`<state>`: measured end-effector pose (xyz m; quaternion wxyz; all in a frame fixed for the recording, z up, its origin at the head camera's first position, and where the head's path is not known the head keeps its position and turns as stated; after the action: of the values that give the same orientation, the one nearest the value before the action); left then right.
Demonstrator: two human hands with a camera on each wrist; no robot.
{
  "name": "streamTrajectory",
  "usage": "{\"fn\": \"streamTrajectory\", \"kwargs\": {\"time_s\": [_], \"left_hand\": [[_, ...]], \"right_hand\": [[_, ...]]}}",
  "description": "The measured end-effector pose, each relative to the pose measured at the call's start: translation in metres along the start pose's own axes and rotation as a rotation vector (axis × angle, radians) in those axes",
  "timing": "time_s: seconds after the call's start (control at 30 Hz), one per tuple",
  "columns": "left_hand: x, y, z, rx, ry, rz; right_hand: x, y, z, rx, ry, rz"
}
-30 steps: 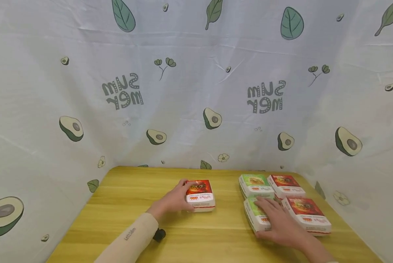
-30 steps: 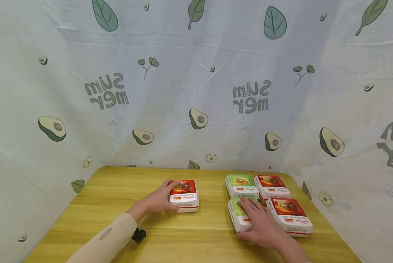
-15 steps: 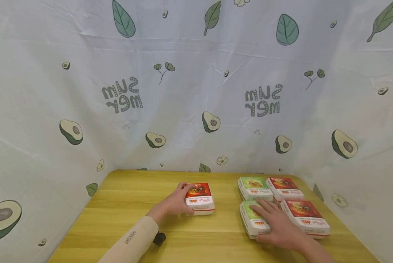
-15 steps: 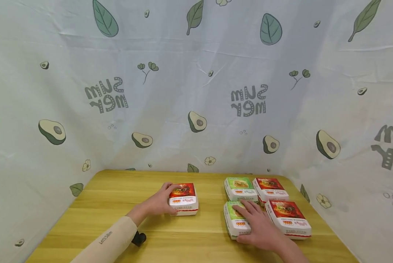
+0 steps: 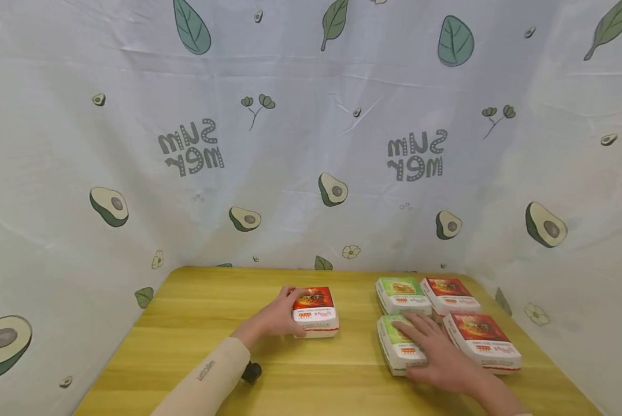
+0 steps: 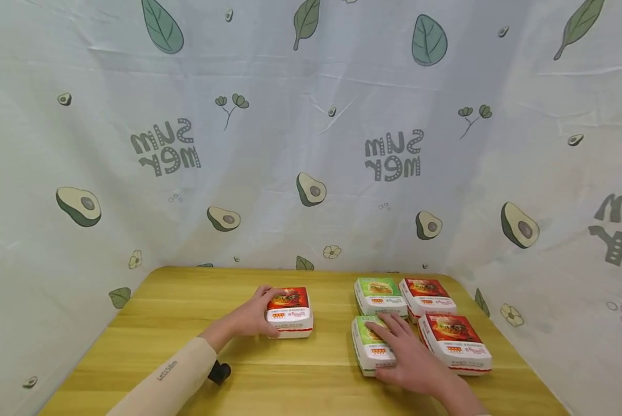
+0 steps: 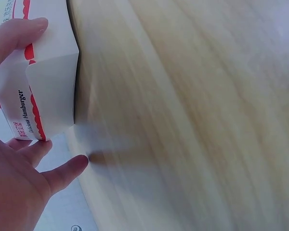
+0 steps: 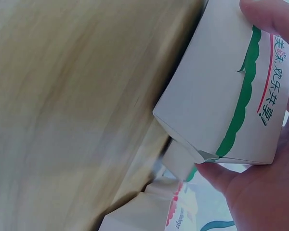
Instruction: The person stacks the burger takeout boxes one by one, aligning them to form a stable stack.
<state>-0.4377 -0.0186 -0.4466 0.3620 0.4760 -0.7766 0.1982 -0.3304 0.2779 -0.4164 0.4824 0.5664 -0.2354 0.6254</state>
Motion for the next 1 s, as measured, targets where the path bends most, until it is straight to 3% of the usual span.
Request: {"fn": "streamTrajectory", "kwargs": {"time_s": [0.37, 0.63, 1.0], "left_hand": [[0.002, 0.0, 0.001, 0.007, -0.003, 0.014], [0.003, 0.0, -0.001, 0.006, 0.012, 0.013], [-0.001, 0.002, 0.004, 0.009, 0.016, 0.021]], "right_hand": [[0.001, 0.003, -0.001, -0.008, 0.067, 0.009], [0.003, 0.005, -0.001, -0.053, 0.006, 0.031], [0.007, 0.008, 0.013, -0.02, 0.027, 0.025]]}}
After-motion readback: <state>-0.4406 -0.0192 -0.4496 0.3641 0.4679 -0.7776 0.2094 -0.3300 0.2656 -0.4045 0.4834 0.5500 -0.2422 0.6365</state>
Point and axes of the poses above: each hand's wrist, its own y-axis towards the middle knuckle, its own x-axis out of the back of the hand, z = x × y, the point moved 10 cm from there along y, towards the middle knuckle
